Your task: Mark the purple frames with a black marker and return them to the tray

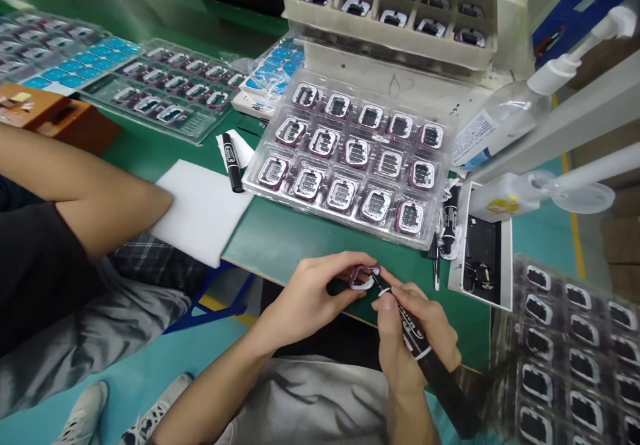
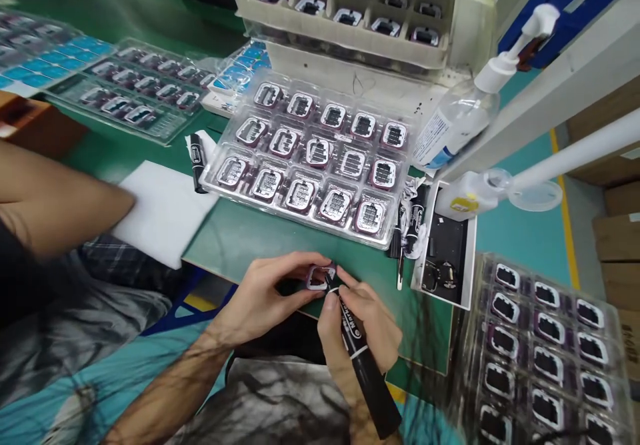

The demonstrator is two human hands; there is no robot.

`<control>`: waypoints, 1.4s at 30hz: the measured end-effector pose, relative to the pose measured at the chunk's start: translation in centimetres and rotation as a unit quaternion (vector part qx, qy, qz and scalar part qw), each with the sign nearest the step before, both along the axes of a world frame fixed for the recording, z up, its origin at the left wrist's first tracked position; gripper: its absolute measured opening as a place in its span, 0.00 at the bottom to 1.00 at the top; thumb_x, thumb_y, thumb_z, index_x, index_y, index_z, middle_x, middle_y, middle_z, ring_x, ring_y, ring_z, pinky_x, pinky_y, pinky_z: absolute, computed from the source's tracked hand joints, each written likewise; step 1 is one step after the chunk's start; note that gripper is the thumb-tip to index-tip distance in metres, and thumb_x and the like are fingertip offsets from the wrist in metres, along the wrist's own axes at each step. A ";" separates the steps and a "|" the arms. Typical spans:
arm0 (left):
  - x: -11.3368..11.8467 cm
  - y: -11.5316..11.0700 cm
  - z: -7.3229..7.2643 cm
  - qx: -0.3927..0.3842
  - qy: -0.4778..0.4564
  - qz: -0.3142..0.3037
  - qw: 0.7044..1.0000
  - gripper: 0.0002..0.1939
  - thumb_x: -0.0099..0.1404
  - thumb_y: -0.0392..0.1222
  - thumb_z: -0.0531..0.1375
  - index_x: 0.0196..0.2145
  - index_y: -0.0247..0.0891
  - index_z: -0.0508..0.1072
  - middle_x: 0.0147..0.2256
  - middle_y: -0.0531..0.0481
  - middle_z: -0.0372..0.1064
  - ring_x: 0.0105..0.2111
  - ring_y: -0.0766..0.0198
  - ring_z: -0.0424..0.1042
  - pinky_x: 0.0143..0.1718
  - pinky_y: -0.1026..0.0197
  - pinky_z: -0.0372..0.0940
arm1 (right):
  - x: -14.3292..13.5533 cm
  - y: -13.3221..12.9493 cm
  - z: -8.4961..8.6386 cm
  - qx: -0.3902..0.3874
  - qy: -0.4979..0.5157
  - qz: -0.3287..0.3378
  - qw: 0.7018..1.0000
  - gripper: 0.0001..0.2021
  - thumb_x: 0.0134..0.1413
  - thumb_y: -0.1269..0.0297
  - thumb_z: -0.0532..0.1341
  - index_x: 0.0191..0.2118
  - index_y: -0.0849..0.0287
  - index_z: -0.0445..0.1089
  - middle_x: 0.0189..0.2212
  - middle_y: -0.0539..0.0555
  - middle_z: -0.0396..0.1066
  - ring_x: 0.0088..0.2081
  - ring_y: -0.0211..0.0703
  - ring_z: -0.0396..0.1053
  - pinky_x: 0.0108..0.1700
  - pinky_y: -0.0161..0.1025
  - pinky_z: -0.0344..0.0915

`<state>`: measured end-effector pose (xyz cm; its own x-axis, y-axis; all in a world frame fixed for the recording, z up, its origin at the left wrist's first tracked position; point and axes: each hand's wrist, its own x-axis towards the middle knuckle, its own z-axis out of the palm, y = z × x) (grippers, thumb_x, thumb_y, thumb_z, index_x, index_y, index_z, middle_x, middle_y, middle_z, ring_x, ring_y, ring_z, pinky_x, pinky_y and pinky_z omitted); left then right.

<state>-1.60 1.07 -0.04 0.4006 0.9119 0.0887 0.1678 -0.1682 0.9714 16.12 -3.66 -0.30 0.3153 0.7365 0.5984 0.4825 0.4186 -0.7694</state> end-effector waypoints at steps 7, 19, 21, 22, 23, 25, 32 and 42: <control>0.0 -0.2 -0.1 0.035 0.025 0.002 0.999 0.19 0.75 0.32 0.72 0.61 0.45 0.82 0.52 0.51 0.89 0.48 0.60 0.89 0.53 0.66 0.80 | -0.1 0.5 -0.2 0.029 -0.020 -0.004 0.999 0.16 0.56 0.74 0.73 0.49 0.50 0.84 0.31 0.46 0.85 0.35 0.55 0.90 0.40 0.49 0.94; 0.1 -0.3 -0.3 0.073 0.035 0.003 0.997 0.18 0.78 0.33 0.70 0.61 0.44 0.82 0.53 0.48 0.89 0.48 0.57 0.90 0.48 0.65 0.81 | -0.1 0.5 -0.1 0.021 -0.026 0.001 0.999 0.16 0.55 0.75 0.73 0.48 0.52 0.83 0.30 0.48 0.84 0.34 0.55 0.90 0.37 0.48 0.92; 0.2 -0.4 -0.4 0.078 0.036 0.006 0.996 0.19 0.78 0.32 0.70 0.62 0.45 0.81 0.53 0.48 0.89 0.48 0.57 0.90 0.48 0.64 0.81 | -0.1 0.5 -0.2 0.024 -0.025 -0.001 0.999 0.16 0.55 0.75 0.73 0.48 0.52 0.83 0.30 0.48 0.83 0.33 0.53 0.89 0.39 0.48 0.93; 0.2 -0.4 -0.4 0.078 0.038 0.007 0.996 0.19 0.77 0.32 0.70 0.62 0.45 0.81 0.53 0.49 0.89 0.48 0.58 0.90 0.49 0.64 0.81 | -0.1 0.5 -0.2 0.024 -0.024 -0.001 0.999 0.15 0.55 0.76 0.73 0.47 0.53 0.83 0.31 0.48 0.84 0.33 0.52 0.89 0.40 0.48 0.93; 0.2 -0.4 -0.5 0.077 0.040 0.009 0.996 0.19 0.77 0.33 0.70 0.62 0.45 0.81 0.53 0.49 0.89 0.48 0.58 0.90 0.49 0.65 0.81 | -0.2 0.5 -0.2 0.023 -0.024 0.000 0.999 0.15 0.54 0.76 0.73 0.47 0.53 0.83 0.32 0.48 0.84 0.34 0.52 0.89 0.40 0.48 0.93; 0.2 -0.5 -0.5 0.077 0.044 0.011 0.996 0.19 0.78 0.34 0.70 0.63 0.46 0.81 0.53 0.49 0.89 0.48 0.58 0.90 0.49 0.64 0.81 | -0.3 0.6 -0.1 0.030 -0.029 0.007 0.999 0.16 0.54 0.78 0.73 0.47 0.55 0.82 0.33 0.49 0.84 0.34 0.50 0.88 0.42 0.48 0.94; 0.2 -0.5 -0.4 0.070 0.047 0.012 0.996 0.15 0.79 0.38 0.69 0.61 0.44 0.82 0.51 0.47 0.89 0.44 0.59 0.89 0.46 0.64 0.81 | -0.7 0.8 0.4 0.076 -0.103 0.007 0.992 0.15 0.55 0.83 0.72 0.46 0.62 0.82 0.32 0.48 0.81 0.34 0.49 0.88 0.41 0.47 0.94; 0.1 -0.6 -0.1 0.021 0.055 0.017 0.998 0.17 0.77 0.38 0.71 0.61 0.44 0.84 0.52 0.47 0.89 0.47 0.56 0.89 0.51 0.62 0.82 | -0.6 1.1 0.7 0.084 -0.112 0.004 0.990 0.14 0.56 0.82 0.71 0.45 0.59 0.80 0.31 0.47 0.81 0.32 0.50 0.88 0.39 0.45 0.93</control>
<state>-1.48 0.50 -0.15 0.3792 0.9215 0.0837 0.2787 -0.2000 0.9393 15.55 -2.51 0.41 0.1553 0.6222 0.7673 0.6302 0.5357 -0.5620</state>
